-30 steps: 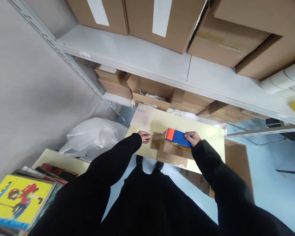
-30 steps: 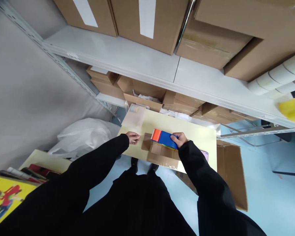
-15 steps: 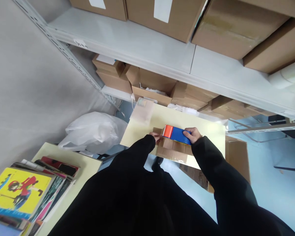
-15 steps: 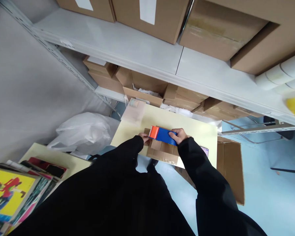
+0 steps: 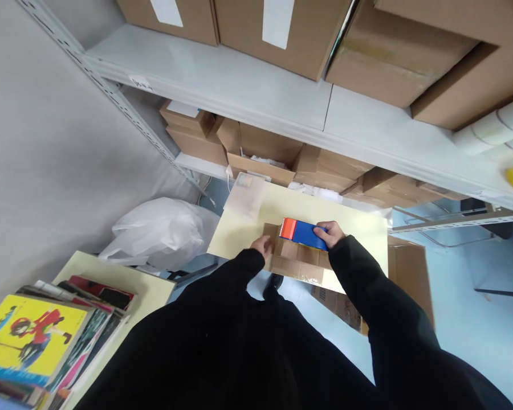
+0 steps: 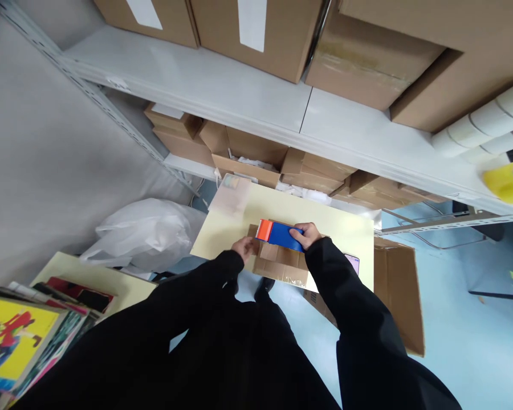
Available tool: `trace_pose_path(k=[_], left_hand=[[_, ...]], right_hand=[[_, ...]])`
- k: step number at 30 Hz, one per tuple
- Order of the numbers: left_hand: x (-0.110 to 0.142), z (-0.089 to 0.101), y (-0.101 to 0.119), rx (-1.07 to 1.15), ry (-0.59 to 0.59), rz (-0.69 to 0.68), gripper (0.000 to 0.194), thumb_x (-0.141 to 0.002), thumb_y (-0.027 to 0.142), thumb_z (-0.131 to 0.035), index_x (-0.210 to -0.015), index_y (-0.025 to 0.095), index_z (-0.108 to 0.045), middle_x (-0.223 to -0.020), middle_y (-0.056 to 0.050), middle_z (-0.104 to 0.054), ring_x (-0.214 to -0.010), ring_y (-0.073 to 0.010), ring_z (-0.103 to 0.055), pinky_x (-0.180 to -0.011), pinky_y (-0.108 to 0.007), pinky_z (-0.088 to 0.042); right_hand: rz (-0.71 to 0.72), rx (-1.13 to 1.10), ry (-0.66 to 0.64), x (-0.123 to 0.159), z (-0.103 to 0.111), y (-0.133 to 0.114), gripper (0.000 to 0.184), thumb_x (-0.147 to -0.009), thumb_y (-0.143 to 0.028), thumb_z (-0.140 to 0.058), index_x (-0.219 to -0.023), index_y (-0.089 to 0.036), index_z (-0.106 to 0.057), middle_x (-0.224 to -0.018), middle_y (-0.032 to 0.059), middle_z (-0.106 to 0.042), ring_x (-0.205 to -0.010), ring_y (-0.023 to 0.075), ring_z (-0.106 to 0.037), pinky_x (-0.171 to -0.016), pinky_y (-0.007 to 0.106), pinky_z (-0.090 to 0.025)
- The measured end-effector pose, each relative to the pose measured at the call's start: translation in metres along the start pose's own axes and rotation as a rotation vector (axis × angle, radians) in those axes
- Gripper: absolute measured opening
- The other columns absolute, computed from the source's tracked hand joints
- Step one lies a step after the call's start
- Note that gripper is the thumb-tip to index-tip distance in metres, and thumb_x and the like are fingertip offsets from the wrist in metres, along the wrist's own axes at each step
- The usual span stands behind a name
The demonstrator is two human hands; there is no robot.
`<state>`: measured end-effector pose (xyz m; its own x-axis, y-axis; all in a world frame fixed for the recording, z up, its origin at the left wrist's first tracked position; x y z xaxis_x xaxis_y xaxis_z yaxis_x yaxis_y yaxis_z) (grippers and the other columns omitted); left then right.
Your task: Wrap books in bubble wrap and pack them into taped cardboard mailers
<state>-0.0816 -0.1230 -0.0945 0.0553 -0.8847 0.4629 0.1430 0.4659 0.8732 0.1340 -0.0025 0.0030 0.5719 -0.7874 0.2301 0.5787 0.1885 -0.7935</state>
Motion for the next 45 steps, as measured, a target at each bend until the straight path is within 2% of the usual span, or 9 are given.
trace_pose_path(k=[1,3,6,12,19,32,37,42,45], left_hand=[[0.014,-0.004,-0.002,-0.170,0.025,-0.168,0.022,-0.071,0.016,-0.058,-0.092,0.018,-0.062,-0.100,-0.011,-0.063,-0.101,-0.0240,-0.055,-0.091,-0.036,-0.041],[0.040,-0.021,-0.005,-0.391,-0.053,-0.495,0.025,-0.075,0.015,-0.050,-0.096,0.019,-0.063,-0.111,-0.010,-0.060,-0.112,-0.0253,-0.048,-0.100,-0.040,-0.032],[0.056,-0.044,-0.002,-0.497,-0.158,-0.697,0.036,-0.084,0.014,-0.037,-0.113,0.023,-0.056,-0.124,-0.005,-0.053,-0.123,-0.0198,-0.039,-0.106,-0.040,-0.021],[0.025,-0.055,0.018,-0.558,-0.283,-0.614,0.038,-0.084,0.017,-0.038,-0.119,0.020,-0.052,-0.131,-0.007,-0.044,-0.126,-0.0193,-0.033,-0.107,-0.039,-0.020],[0.014,-0.055,0.018,-0.487,-0.138,-0.463,0.032,-0.082,0.021,-0.041,-0.107,0.022,-0.061,-0.126,-0.007,-0.049,-0.124,-0.0225,-0.038,-0.107,-0.040,-0.019],[0.003,-0.063,0.027,-0.596,-0.046,-0.414,0.032,-0.078,0.017,-0.044,-0.102,0.021,-0.064,-0.121,-0.008,-0.054,-0.120,-0.0236,-0.043,-0.107,-0.041,-0.022],[-0.002,-0.063,0.027,-0.706,-0.052,-0.429,0.036,-0.078,0.014,-0.042,-0.107,0.021,-0.062,-0.121,-0.007,-0.053,-0.121,-0.0231,-0.042,-0.107,-0.042,-0.023],[-0.002,-0.059,0.030,-0.730,-0.041,-0.428,0.036,-0.082,0.017,-0.037,-0.107,0.021,-0.062,-0.122,-0.006,-0.053,-0.121,-0.0218,-0.041,-0.108,-0.040,-0.023],[0.000,-0.057,0.031,-0.715,-0.047,-0.458,0.037,-0.083,0.019,-0.035,-0.110,0.021,-0.061,-0.124,-0.007,-0.052,-0.122,-0.0216,-0.040,-0.108,-0.039,-0.022]], right_hand=[[0.002,-0.001,0.001,0.000,0.000,0.000,0.041,-0.074,-0.049,-0.047,-0.049,-0.018,-0.040,-0.048,-0.0049,-0.028,-0.047,0.0075,-0.027,-0.045,0.024,-0.023],[0.009,0.002,0.004,-0.001,0.000,0.000,0.041,-0.074,-0.049,-0.048,-0.049,-0.018,-0.040,-0.048,-0.0050,-0.029,-0.046,0.0074,-0.027,-0.044,0.024,-0.023],[0.018,0.019,0.021,-0.001,0.000,-0.001,0.040,-0.072,-0.049,-0.050,-0.050,-0.018,-0.042,-0.047,-0.0052,-0.030,-0.045,0.0074,-0.029,-0.044,0.023,-0.023],[0.057,0.059,0.037,-0.003,-0.001,-0.011,0.042,-0.074,-0.051,-0.047,-0.050,-0.017,-0.045,-0.045,-0.0049,-0.033,-0.045,0.0073,-0.030,-0.045,0.023,-0.026],[-0.002,0.267,0.012,0.004,0.026,-0.005,0.042,-0.074,-0.052,-0.048,-0.051,-0.017,-0.053,-0.045,-0.0010,-0.045,-0.046,0.0096,-0.040,-0.048,0.024,-0.029],[-0.032,0.402,-0.057,0.006,0.059,0.014,0.049,-0.070,-0.062,-0.050,-0.049,-0.018,-0.055,-0.047,0.0029,-0.050,-0.048,0.0118,-0.042,-0.050,0.026,-0.030],[-0.059,0.401,-0.060,0.030,0.106,0.044,0.049,-0.070,-0.063,-0.048,-0.053,-0.018,-0.057,-0.048,0.0023,-0.052,-0.047,0.0114,-0.042,-0.049,0.026,-0.029],[-0.153,0.441,-0.004,0.085,0.165,0.100,0.047,-0.071,-0.060,-0.048,-0.050,-0.018,-0.052,-0.044,-0.0003,-0.047,-0.046,0.0108,-0.041,-0.048,0.026,-0.028],[-0.234,0.466,0.019,0.112,0.179,0.128,0.043,-0.072,-0.057,-0.047,-0.054,-0.019,-0.053,-0.047,-0.0004,-0.050,-0.047,0.0112,-0.043,-0.049,0.026,-0.030]])
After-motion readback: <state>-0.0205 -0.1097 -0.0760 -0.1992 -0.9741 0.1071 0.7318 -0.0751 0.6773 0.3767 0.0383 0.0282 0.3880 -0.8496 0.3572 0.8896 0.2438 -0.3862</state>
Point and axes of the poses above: each hand's wrist, its own x-axis away from the middle knuckle, its own z-axis out of the back of the hand, y = z × x, the point moved 2 cm from there along -x, towards the middle knuckle
